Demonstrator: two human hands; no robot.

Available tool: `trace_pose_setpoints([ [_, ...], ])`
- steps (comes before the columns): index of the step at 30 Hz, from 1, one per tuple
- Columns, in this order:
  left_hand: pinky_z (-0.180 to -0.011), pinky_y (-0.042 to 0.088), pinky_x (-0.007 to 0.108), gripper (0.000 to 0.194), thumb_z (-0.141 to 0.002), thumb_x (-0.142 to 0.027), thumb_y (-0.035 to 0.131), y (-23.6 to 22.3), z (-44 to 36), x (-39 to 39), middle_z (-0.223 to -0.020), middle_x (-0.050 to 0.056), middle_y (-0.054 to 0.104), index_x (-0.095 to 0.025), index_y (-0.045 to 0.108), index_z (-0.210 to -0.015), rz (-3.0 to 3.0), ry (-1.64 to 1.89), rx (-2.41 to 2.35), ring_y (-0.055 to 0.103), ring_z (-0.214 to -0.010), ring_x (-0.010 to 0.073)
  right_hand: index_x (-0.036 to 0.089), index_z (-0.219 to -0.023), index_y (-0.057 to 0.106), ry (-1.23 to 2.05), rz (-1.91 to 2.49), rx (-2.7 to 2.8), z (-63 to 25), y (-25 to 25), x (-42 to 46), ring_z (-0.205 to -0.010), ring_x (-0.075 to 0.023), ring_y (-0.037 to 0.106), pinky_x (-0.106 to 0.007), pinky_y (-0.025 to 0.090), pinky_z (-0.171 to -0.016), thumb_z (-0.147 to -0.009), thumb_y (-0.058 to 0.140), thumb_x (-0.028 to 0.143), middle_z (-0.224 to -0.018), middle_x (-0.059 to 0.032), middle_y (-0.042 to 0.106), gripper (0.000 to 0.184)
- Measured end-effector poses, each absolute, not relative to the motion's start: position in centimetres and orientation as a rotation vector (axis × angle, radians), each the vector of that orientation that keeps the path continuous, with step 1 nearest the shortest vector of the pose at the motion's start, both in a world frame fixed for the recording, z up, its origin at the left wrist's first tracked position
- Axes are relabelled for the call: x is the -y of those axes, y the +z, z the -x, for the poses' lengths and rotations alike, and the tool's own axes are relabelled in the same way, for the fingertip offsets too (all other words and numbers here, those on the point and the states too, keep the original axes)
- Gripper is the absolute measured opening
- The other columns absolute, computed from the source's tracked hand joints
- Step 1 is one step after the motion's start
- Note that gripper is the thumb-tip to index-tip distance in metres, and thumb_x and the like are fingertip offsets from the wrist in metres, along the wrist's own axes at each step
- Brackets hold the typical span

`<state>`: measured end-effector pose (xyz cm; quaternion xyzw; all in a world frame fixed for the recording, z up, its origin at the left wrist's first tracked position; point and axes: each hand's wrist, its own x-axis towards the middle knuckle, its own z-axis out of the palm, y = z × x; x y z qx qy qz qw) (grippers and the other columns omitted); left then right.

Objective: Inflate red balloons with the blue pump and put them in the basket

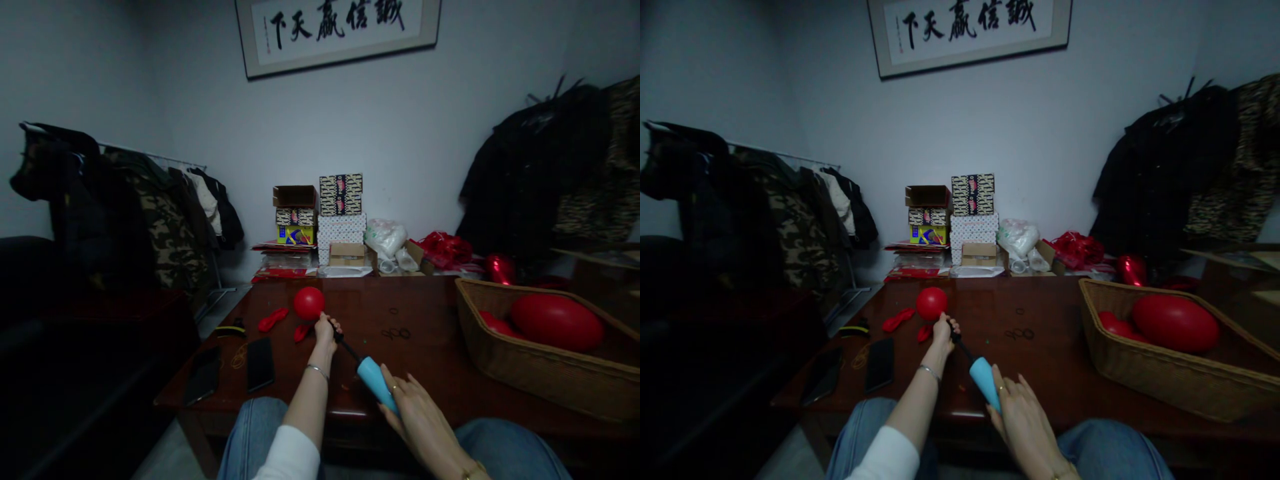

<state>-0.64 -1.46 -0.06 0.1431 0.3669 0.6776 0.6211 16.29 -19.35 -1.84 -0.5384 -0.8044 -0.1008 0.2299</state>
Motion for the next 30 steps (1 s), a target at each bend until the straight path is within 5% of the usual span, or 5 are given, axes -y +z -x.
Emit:
trace_pose_setpoints([
  [8, -0.035, 0.026, 0.017, 0.030, -0.090, -0.038, 0.038, 0.5, 1.5, 1.2, -0.048, -0.006, 0.037, -0.019, 0.037, -0.068, -0.322, 1.597, -0.831, 0.035, -0.034, 0.0055, 0.014, -0.132, 0.036, -0.426, 1.336, 2.193, -19.0, -3.9, 20.7, -0.099, -0.0202, 0.061, -0.039, 0.042, -0.095, -0.081, 0.053, 0.035, -0.111, -0.0093, 0.064, 0.058],
  [30, -0.034, 0.024, 0.016, 0.031, -0.088, -0.042, 0.041, -1.8, -1.0, 2.2, -0.046, -0.007, 0.035, -0.020, 0.037, -0.067, -0.312, 1.560, -0.870, 0.034, -0.033, 0.0060, 0.006, -0.127, 0.044, -0.277, 1.552, 2.230, -13.7, -0.8, 17.3, -0.092, -0.0216, 0.061, -0.042, 0.036, -0.098, -0.080, 0.051, 0.020, -0.095, -0.0137, 0.066, 0.050],
])
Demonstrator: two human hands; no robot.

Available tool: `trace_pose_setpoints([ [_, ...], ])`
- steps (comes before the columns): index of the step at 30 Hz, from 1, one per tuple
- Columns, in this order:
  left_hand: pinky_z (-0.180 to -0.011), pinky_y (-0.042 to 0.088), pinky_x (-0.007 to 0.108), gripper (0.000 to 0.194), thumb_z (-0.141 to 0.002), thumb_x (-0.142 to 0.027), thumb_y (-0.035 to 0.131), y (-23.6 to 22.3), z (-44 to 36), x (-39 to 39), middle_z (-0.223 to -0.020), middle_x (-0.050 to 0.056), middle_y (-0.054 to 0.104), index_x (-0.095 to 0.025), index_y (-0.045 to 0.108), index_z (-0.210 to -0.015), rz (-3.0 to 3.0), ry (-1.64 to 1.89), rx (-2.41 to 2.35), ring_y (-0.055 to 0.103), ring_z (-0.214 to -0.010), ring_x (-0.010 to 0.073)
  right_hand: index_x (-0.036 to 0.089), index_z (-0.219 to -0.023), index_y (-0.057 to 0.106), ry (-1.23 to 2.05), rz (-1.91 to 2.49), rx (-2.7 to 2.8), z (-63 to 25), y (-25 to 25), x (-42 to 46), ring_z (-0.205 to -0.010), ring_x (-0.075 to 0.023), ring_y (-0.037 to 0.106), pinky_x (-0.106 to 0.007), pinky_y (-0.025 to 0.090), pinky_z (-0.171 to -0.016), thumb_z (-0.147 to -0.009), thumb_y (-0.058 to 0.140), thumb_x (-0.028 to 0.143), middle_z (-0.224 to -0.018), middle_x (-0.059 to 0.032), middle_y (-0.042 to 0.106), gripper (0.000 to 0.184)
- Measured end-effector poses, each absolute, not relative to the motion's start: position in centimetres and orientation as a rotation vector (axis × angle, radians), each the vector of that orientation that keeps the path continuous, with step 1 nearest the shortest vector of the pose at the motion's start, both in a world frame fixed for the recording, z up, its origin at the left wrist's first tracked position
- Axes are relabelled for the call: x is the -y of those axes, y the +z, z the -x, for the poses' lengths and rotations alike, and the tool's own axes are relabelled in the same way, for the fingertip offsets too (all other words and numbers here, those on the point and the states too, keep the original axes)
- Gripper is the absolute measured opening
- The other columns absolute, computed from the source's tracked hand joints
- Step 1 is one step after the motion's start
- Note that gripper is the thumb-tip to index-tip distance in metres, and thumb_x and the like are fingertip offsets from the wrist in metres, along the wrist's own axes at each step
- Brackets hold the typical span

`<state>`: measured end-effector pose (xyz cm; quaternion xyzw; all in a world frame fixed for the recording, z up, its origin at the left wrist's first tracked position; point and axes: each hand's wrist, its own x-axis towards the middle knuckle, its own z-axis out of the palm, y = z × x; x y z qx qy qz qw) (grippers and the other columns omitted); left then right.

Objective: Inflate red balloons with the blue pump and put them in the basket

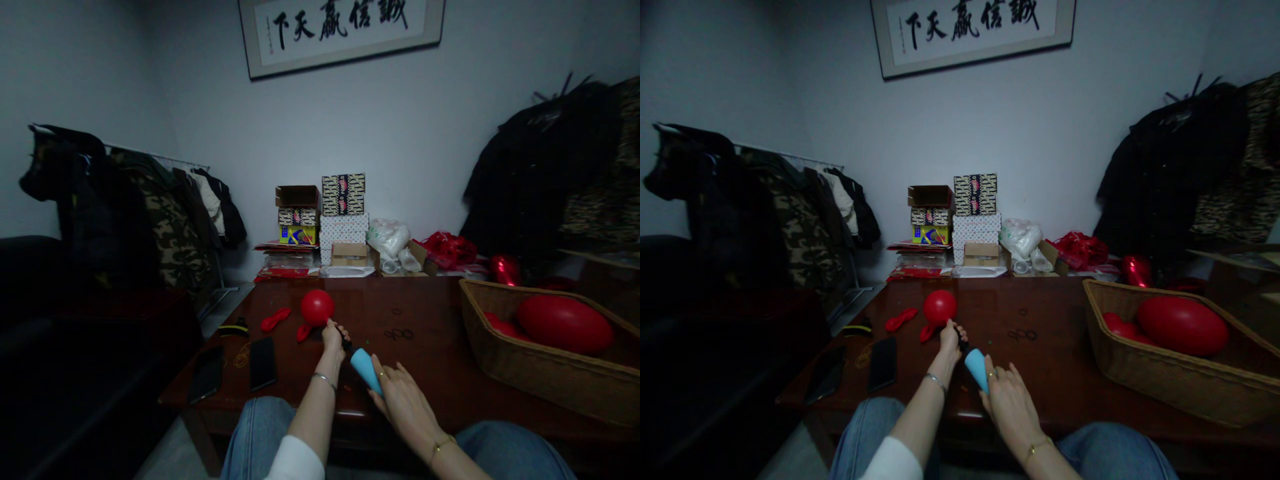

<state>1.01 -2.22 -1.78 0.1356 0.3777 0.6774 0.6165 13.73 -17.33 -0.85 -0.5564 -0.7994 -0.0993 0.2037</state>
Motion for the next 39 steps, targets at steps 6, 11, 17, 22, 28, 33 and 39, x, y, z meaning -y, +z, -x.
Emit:
trace_pose_setpoints([
  [6, -0.035, 0.025, 0.016, 0.031, -0.087, -0.044, 0.042, -1.0, 0.4, 1.8, -0.048, -0.007, 0.037, -0.019, 0.037, -0.069, -0.302, 1.571, -0.879, 0.035, -0.034, 0.0053, 0.012, -0.130, 0.040, -0.331, 1.445, 2.216, -16.3, -2.2, 19.2, -0.091, -0.0204, 0.062, -0.043, 0.037, -0.099, -0.080, 0.052, 0.025, -0.100, -0.0112, 0.066, 0.053],
  [11, -0.035, 0.026, 0.017, 0.031, -0.089, -0.042, 0.040, 0.0, 1.5, 1.2, -0.047, -0.007, 0.037, -0.020, 0.036, -0.068, -0.331, 1.589, -0.870, 0.034, -0.033, 0.0056, 0.015, -0.135, 0.032, -0.350, 1.364, 2.216, -18.9, -3.5, 20.6, -0.098, -0.0198, 0.060, -0.041, 0.039, -0.099, -0.081, 0.052, 0.032, -0.110, -0.0091, 0.064, 0.060],
  [17, -0.035, 0.025, 0.017, 0.030, -0.090, -0.039, 0.038, 0.1, 1.0, 1.4, -0.047, -0.006, 0.037, -0.019, 0.036, -0.068, -0.328, 1.572, -0.853, 0.034, -0.034, 0.0059, 0.017, -0.135, 0.032, -0.428, 1.345, 2.169, -19.9, -4.8, 21.0, -0.096, -0.0212, 0.061, -0.041, 0.042, -0.095, -0.080, 0.053, 0.035, -0.109, -0.0086, 0.064, 0.062],
  [22, -0.035, 0.024, 0.016, 0.031, -0.089, -0.042, 0.040, -0.6, -0.6, 1.9, -0.048, -0.006, 0.037, -0.019, 0.037, -0.069, -0.325, 1.567, -0.839, 0.035, -0.034, 0.0056, 0.014, -0.131, 0.040, -0.353, 1.385, 2.156, -18.4, -3.6, 19.9, -0.091, -0.0200, 0.062, -0.043, 0.039, -0.097, -0.080, 0.050, 0.027, -0.100, -0.0091, 0.066, 0.053],
  [28, -0.035, 0.024, 0.017, 0.031, -0.089, -0.042, 0.039, -0.8, -2.7, 2.7, -0.047, -0.006, 0.037, -0.020, 0.036, -0.068, -0.343, 1.525, -0.849, 0.035, -0.034, 0.0060, 0.009, -0.126, 0.046, -0.239, 1.511, 2.158, -15.2, -0.8, 17.4, -0.089, -0.0200, 0.062, -0.041, 0.036, -0.098, -0.080, 0.047, 0.019, -0.092, -0.0111, 0.067, 0.047],
  [33, -0.035, 0.027, 0.018, 0.033, -0.087, -0.045, 0.041, -0.9, -2.6, 2.7, -0.046, -0.007, 0.038, -0.020, 0.037, -0.068, -0.385, 1.522, -0.886, 0.035, -0.033, 0.0066, 0.010, -0.124, 0.048, -0.223, 1.562, 2.156, -13.7, -0.3, 16.5, -0.089, -0.0204, 0.062, -0.040, 0.037, -0.097, -0.079, 0.048, 0.018, -0.092, -0.0118, 0.067, 0.046],
  [39, -0.035, 0.024, 0.016, 0.029, -0.090, -0.037, 0.037, -0.9, -1.1, 2.5, -0.045, -0.006, 0.037, -0.019, 0.037, -0.067, -0.340, 1.534, -0.887, 0.035, -0.033, 0.0058, 0.009, -0.126, 0.046, -0.216, 1.542, 2.185, -13.9, -0.7, 17.8, -0.092, -0.0207, 0.061, -0.041, 0.037, -0.098, -0.080, 0.049, 0.019, -0.098, -0.0123, 0.066, 0.048],
])
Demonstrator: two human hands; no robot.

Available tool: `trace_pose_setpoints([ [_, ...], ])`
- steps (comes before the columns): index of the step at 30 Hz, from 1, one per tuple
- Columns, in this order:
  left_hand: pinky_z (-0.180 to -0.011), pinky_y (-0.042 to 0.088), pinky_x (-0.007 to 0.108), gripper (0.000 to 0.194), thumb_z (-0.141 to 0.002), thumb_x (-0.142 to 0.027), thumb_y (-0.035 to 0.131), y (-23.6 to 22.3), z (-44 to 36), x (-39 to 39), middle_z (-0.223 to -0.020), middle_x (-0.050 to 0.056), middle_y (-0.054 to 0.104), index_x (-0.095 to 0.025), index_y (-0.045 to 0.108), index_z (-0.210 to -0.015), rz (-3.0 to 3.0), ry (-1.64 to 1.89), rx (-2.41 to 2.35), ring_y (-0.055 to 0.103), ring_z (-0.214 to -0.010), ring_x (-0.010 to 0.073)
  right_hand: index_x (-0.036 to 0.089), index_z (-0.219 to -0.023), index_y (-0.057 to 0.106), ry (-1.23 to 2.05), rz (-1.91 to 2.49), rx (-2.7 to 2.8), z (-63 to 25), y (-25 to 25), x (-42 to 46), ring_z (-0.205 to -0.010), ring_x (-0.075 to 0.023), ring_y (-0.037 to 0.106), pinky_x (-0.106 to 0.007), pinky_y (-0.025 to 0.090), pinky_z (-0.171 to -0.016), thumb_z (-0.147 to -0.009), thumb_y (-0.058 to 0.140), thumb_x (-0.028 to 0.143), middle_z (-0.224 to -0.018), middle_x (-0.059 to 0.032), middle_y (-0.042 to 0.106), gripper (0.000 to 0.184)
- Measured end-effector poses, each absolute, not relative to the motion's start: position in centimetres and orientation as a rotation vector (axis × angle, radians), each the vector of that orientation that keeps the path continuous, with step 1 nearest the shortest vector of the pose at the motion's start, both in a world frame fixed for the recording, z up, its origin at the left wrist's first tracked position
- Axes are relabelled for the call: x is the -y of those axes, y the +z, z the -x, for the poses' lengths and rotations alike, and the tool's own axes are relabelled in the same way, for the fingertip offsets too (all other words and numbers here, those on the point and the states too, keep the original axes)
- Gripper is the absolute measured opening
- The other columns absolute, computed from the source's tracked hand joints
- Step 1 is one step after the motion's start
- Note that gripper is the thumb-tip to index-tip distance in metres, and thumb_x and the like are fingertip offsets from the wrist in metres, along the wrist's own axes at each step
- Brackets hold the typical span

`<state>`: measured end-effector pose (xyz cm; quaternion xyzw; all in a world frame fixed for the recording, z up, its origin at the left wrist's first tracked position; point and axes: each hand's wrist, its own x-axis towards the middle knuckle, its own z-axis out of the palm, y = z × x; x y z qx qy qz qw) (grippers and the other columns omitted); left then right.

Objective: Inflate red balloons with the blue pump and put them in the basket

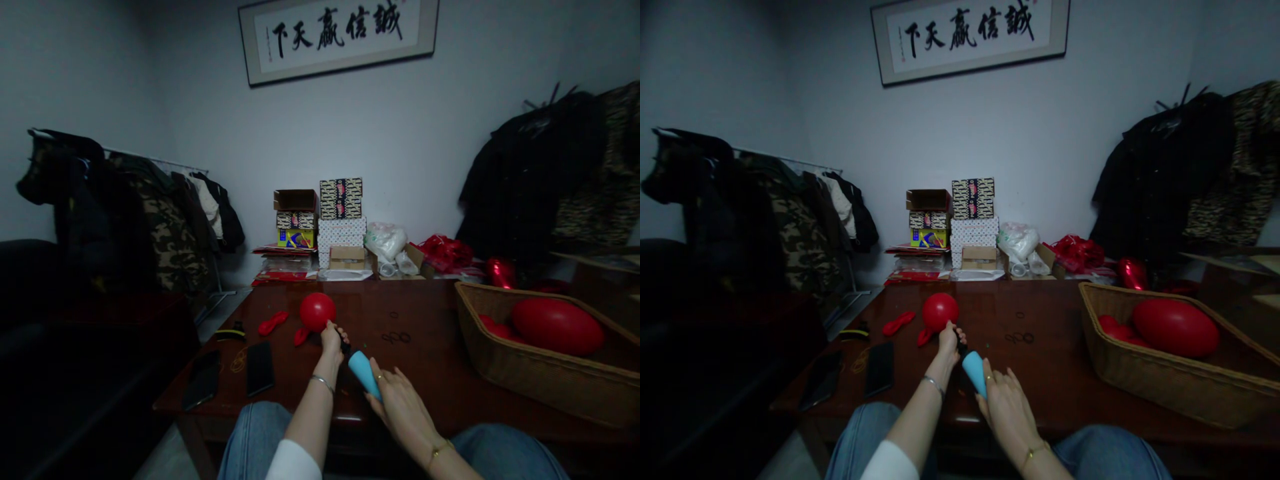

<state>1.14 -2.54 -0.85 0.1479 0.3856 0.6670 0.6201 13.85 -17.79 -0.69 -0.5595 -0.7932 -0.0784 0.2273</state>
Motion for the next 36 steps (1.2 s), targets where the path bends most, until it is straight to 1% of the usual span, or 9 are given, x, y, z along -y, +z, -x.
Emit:
trace_pose_setpoints([
  [6, -0.035, 0.026, 0.017, 0.028, -0.090, -0.037, 0.038, -0.2, 0.9, 1.8, -0.046, -0.007, 0.037, -0.019, 0.037, -0.068, -0.342, 1.565, -0.895, 0.035, -0.032, 0.0059, 0.014, -0.130, 0.042, -0.258, 1.408, 2.176, -16.6, -2.5, 19.7, -0.095, -0.0203, 0.062, -0.041, 0.039, -0.098, -0.080, 0.052, 0.026, -0.106, -0.0104, 0.066, 0.053],
  [9, -0.035, 0.026, 0.016, 0.028, -0.090, -0.036, 0.038, 0.0, 1.4, 1.5, -0.047, -0.007, 0.037, -0.019, 0.037, -0.068, -0.346, 1.586, -0.891, 0.035, -0.033, 0.0057, 0.016, -0.132, 0.039, -0.329, 1.329, 2.178, -18.1, -3.4, 20.5, -0.097, -0.0204, 0.062, -0.041, 0.043, -0.095, -0.080, 0.052, 0.030, -0.110, -0.0096, 0.064, 0.055],
  [13, -0.035, 0.026, 0.017, 0.028, -0.090, -0.035, 0.037, 0.0, 1.1, 1.5, -0.046, -0.007, 0.037, -0.019, 0.037, -0.068, -0.349, 1.592, -0.899, 0.035, -0.033, 0.0059, 0.014, -0.131, 0.039, -0.395, 1.309, 2.176, -19.1, -3.9, 20.9, -0.097, -0.0208, 0.062, -0.039, 0.045, -0.093, -0.079, 0.054, 0.031, -0.108, -0.0095, 0.065, 0.056],
  [17, -0.035, 0.026, 0.017, 0.028, -0.091, -0.035, 0.035, -0.4, 0.1, 1.9, -0.046, -0.006, 0.037, -0.020, 0.037, -0.068, -0.338, 1.577, -0.896, 0.035, -0.032, 0.0062, 0.014, -0.129, 0.042, -0.350, 1.368, 2.161, -18.9, -3.6, 20.5, -0.094, -0.0207, 0.063, -0.041, 0.043, -0.095, -0.079, 0.053, 0.029, -0.105, -0.0097, 0.066, 0.054],
  [20, -0.035, 0.025, 0.017, 0.028, -0.091, -0.037, 0.035, -0.8, -1.1, 2.2, -0.046, -0.007, 0.037, -0.020, 0.036, -0.069, -0.334, 1.559, -0.887, 0.034, -0.032, 0.0062, 0.010, -0.127, 0.045, -0.292, 1.449, 2.172, -17.9, -2.9, 19.9, -0.091, -0.0211, 0.063, -0.043, 0.040, -0.097, -0.078, 0.052, 0.026, -0.101, -0.0114, 0.067, 0.051],
  [25, -0.034, 0.024, 0.017, 0.030, -0.089, -0.042, 0.038, -1.2, -3.2, 2.8, -0.045, -0.007, 0.037, -0.020, 0.036, -0.068, -0.352, 1.511, -0.879, 0.034, -0.032, 0.0065, 0.008, -0.126, 0.046, -0.227, 1.570, 2.165, -15.7, -1.0, 18.3, -0.089, -0.0200, 0.062, -0.040, 0.036, -0.099, -0.080, 0.047, 0.020, -0.094, -0.0116, 0.067, 0.048],
  [29, -0.035, 0.027, 0.018, 0.032, -0.088, -0.045, 0.040, -1.3, -3.5, 3.0, -0.045, -0.007, 0.038, -0.020, 0.037, -0.068, -0.411, 1.499, -0.901, 0.035, -0.032, 0.0065, 0.005, -0.127, 0.045, -0.174, 1.640, 2.180, -14.4, 0.0, 17.1, -0.091, -0.0205, 0.061, -0.040, 0.034, -0.099, -0.082, 0.045, 0.019, -0.093, -0.0127, 0.066, 0.047],
  [32, -0.035, 0.027, 0.018, 0.032, -0.089, -0.044, 0.038, -1.5, -2.8, 2.8, -0.045, -0.007, 0.038, -0.020, 0.037, -0.068, -0.407, 1.510, -0.937, 0.036, -0.033, 0.0070, 0.006, -0.128, 0.044, -0.109, 1.676, 2.203, -13.7, 0.3, 16.9, -0.092, -0.0209, 0.061, -0.039, 0.034, -0.100, -0.081, 0.048, 0.020, -0.096, -0.0128, 0.066, 0.049],
  [36, -0.035, 0.026, 0.018, 0.028, -0.090, -0.037, 0.037, -1.8, -1.8, 2.6, -0.044, -0.007, 0.037, -0.019, 0.037, -0.068, -0.369, 1.517, -0.944, 0.035, -0.032, 0.0064, 0.006, -0.129, 0.043, -0.067, 1.653, 2.210, -13.3, 0.2, 17.6, -0.094, -0.0213, 0.060, -0.040, 0.033, -0.100, -0.081, 0.048, 0.019, -0.098, -0.0132, 0.065, 0.050],
])
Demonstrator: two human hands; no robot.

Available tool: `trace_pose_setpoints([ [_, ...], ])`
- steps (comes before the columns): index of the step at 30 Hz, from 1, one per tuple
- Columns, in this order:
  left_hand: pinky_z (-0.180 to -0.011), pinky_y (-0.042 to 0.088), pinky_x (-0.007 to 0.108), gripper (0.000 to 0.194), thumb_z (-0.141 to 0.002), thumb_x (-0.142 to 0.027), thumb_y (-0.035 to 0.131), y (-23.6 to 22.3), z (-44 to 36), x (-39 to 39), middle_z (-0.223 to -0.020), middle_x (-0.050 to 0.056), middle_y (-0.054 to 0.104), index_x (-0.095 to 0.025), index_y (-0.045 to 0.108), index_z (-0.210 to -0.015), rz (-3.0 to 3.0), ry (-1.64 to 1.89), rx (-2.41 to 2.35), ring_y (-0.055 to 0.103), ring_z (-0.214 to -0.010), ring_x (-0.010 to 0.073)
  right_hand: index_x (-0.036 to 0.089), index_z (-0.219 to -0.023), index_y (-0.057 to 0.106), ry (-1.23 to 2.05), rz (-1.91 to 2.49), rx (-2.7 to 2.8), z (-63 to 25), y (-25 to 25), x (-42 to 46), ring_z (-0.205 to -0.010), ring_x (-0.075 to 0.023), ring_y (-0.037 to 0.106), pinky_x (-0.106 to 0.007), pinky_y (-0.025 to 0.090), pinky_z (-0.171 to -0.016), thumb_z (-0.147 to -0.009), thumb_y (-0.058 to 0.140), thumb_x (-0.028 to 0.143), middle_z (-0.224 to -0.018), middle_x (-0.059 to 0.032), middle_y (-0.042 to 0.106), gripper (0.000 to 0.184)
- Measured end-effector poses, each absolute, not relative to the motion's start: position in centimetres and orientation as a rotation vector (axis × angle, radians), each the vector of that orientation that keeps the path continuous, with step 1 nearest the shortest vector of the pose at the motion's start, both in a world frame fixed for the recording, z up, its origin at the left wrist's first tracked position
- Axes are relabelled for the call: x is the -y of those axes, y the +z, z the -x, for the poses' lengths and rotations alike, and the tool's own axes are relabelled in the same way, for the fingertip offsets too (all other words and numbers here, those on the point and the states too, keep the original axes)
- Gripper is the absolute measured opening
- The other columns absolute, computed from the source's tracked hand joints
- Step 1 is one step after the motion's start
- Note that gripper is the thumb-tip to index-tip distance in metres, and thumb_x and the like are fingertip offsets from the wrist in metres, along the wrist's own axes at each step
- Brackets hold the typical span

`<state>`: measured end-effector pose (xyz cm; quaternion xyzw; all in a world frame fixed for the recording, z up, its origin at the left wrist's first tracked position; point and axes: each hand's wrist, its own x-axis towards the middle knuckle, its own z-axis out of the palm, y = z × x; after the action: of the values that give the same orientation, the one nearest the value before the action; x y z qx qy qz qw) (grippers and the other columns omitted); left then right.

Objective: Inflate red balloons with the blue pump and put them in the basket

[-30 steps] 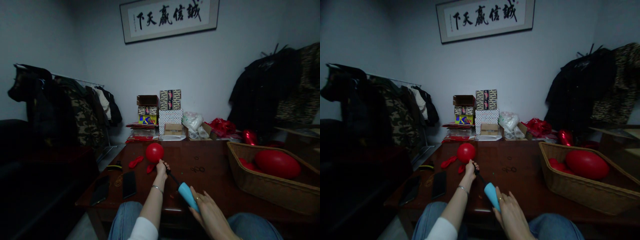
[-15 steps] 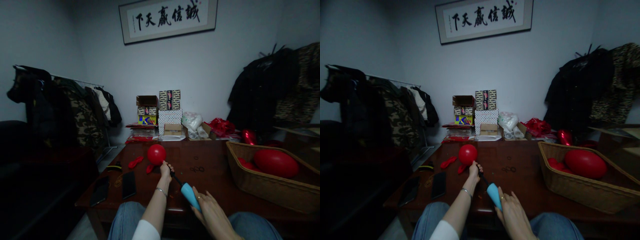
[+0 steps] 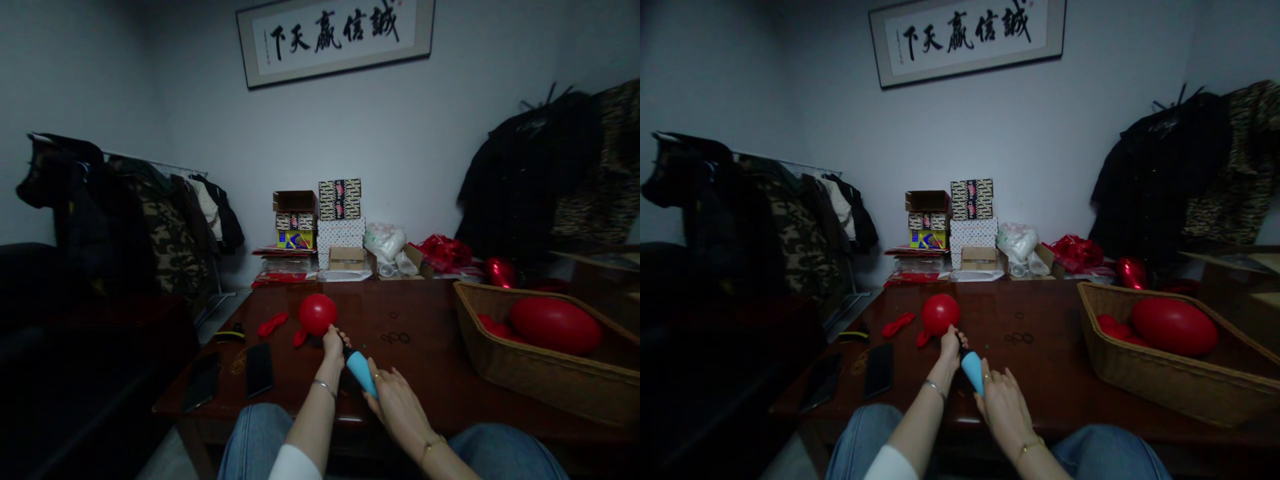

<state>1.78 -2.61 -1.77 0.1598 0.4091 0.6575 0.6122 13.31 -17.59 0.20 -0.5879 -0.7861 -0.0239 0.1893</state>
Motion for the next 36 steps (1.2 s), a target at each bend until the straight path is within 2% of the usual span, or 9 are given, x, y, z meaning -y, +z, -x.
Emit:
trace_pose_setpoints([
  [6, -0.036, 0.025, 0.018, 0.027, -0.091, -0.032, 0.034, -0.8, -0.2, 2.4, -0.045, -0.007, 0.037, -0.019, 0.037, -0.068, -0.362, 1.530, -0.929, 0.036, -0.033, 0.0061, 0.011, -0.130, 0.043, -0.146, 1.499, 2.186, -15.5, -1.7, 19.1, -0.095, -0.0205, 0.061, -0.041, 0.036, -0.100, -0.081, 0.051, 0.024, -0.104, -0.0114, 0.065, 0.051],
  [15, -0.036, 0.025, 0.017, 0.027, -0.092, -0.031, 0.033, 0.3, 1.8, 1.5, -0.046, -0.006, 0.037, -0.019, 0.037, -0.067, -0.339, 1.568, -0.911, 0.036, -0.033, 0.0060, 0.014, -0.132, 0.039, -0.336, 1.330, 2.209, -19.6, -3.3, 21.6, -0.100, -0.0211, 0.061, -0.039, 0.045, -0.093, -0.079, 0.055, 0.034, -0.113, -0.0093, 0.064, 0.058],
  [23, -0.036, 0.025, 0.017, 0.028, -0.091, -0.035, 0.037, 0.0, 0.4, 2.0, -0.046, -0.006, 0.037, -0.019, 0.036, -0.067, -0.329, 1.577, -0.858, 0.035, -0.033, 0.0058, 0.012, -0.129, 0.044, -0.238, 1.412, 2.211, -18.7, -2.7, 20.6, -0.096, -0.0210, 0.062, -0.042, 0.042, -0.097, -0.079, 0.053, 0.029, -0.108, -0.0105, 0.065, 0.053],
  [29, -0.036, 0.024, 0.017, 0.028, -0.091, -0.036, 0.035, -0.8, -1.7, 2.4, -0.046, -0.007, 0.036, -0.020, 0.036, -0.068, -0.340, 1.535, -0.869, 0.035, -0.033, 0.0065, 0.009, -0.128, 0.044, -0.187, 1.548, 2.184, -15.9, -1.0, 18.7, -0.093, -0.0205, 0.062, -0.041, 0.036, -0.100, -0.081, 0.048, 0.023, -0.099, -0.0123, 0.066, 0.050],
  [36, -0.036, 0.026, 0.018, 0.029, -0.090, -0.041, 0.035, -0.6, -2.8, 2.8, -0.046, -0.007, 0.037, -0.020, 0.036, -0.069, -0.411, 1.469, -0.907, 0.035, -0.033, 0.0065, 0.010, -0.126, 0.047, -0.199, 1.589, 2.132, -14.1, -1.4, 16.5, -0.090, -0.0207, 0.062, -0.040, 0.036, -0.098, -0.082, 0.048, 0.022, -0.094, -0.0116, 0.066, 0.046],
])
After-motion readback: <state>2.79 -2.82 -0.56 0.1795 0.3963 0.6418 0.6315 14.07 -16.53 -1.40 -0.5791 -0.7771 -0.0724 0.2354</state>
